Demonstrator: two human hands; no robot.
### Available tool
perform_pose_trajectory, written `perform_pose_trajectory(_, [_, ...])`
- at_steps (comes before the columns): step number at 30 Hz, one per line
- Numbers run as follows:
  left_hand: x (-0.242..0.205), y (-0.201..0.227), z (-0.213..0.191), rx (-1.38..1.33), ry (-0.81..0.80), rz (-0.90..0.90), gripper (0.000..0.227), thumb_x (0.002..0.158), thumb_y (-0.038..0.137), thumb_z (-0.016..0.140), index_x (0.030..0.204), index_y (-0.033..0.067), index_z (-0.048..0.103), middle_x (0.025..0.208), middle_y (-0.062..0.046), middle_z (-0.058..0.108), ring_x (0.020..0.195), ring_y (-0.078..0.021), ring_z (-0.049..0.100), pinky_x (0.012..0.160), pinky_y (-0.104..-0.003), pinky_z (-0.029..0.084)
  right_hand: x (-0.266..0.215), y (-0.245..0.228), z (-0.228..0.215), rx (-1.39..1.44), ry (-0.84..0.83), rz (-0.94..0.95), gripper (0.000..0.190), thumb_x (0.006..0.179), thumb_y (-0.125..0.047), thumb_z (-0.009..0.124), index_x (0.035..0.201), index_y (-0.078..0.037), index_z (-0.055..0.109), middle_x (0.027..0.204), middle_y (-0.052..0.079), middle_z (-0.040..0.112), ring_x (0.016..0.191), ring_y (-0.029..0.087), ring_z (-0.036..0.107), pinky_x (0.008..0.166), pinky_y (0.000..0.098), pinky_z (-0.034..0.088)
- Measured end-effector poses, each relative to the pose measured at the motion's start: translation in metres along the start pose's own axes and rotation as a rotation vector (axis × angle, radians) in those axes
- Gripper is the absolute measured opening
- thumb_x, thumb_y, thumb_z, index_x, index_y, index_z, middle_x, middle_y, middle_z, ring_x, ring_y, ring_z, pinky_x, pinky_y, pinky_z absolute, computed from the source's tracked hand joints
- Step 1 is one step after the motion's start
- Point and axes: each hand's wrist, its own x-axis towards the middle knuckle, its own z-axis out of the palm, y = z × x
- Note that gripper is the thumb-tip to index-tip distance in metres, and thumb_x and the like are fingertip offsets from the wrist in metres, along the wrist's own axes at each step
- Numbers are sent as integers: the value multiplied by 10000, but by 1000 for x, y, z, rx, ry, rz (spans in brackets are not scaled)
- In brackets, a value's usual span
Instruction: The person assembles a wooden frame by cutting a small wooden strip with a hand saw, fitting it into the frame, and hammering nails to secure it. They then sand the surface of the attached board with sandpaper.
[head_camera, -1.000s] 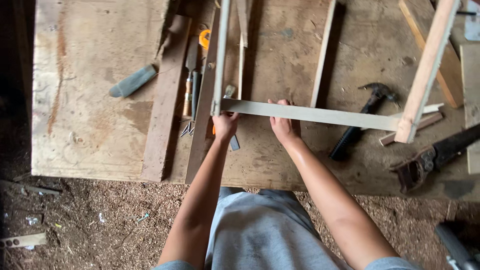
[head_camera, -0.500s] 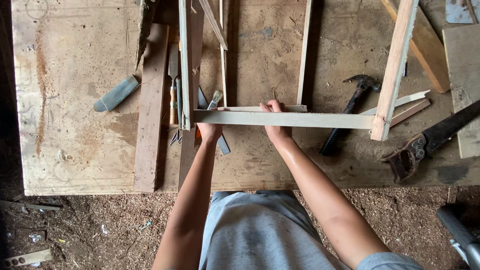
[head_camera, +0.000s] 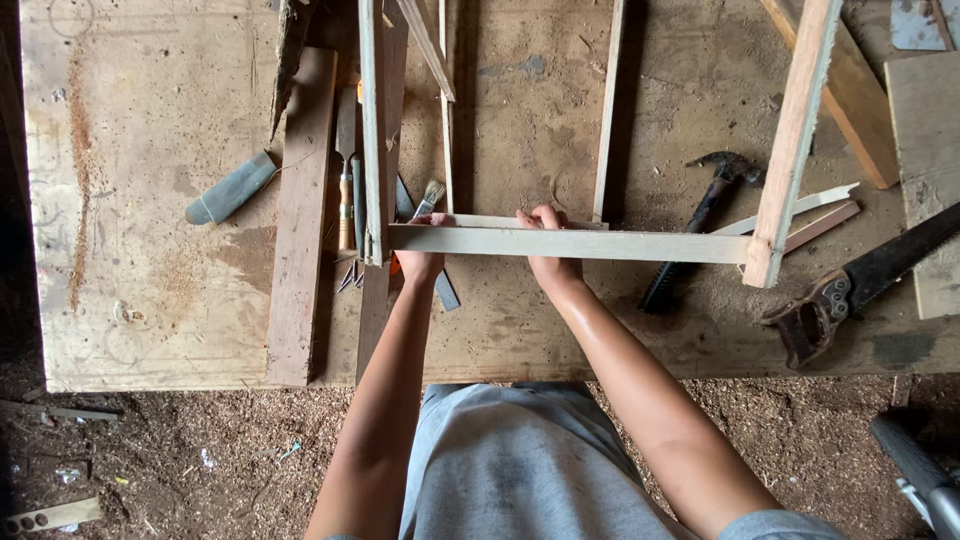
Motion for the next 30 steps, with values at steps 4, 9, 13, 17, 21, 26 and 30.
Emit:
perform_pose_trajectory(4, [1,3,-5,65,-57,24,445,901,440,709,1046,20,722,830,-81,759,729,-129,711,664,-285,559,-1,-1,-3,-67,38,-150,328,1069,-296,583,849,-56,543,698,71,563,567,167,471,473,328,375])
perform_pose_trajectory(9, [7,-10,-2,255,-104,97,375,919,455,634,974,115,785,840,-43,758,735,-123,691,649,-305,523,2,-1,-8,-136,83,-264,304,1050,-267,622,891,-15,563,791,122,588,657,194,529,548,383,426])
perform_pose_trajectory(13, [19,-40,6,119,-143,188,381,973,436,625,934,80,756,804,-60,732,734,-141,669,650,-336,521,0,-3,-8,-200,89,-277,298,1053,-273,621,924,-8,575,849,138,599,707,210,555,591,379,445])
perform_pose_trajectory(17, [37,-68,16,51,-207,218,353,998,388,607,927,77,756,801,-52,722,730,-142,655,638,-348,516,0,-7,-11,-111,16,-90,333,1053,-292,628,889,-8,573,826,139,602,709,227,555,602,378,438])
perform_pose_trajectory(21, [43,-78,16,32,-264,262,350,1041,361,562,944,87,758,825,-40,722,759,-131,665,653,-327,528,-1,-13,-11,-79,79,-157,297,1030,-274,641,900,-14,579,838,119,596,712,202,559,594,370,445])
perform_pose_trajectory(26, [33,-65,17,14,-221,179,359,989,376,641,932,36,741,797,-67,722,720,-135,679,632,-316,545,-2,-9,-12,-46,35,-73,303,1030,-271,621,863,-34,532,799,76,553,659,169,506,547,347,412])
perform_pose_trajectory(30, [27,-55,10,27,-165,81,377,942,380,697,942,3,695,774,-84,724,682,-134,671,590,-299,533,-2,3,-4,167,8,19,296,1039,-271,615,856,-56,530,771,52,535,673,149,472,564,306,389])
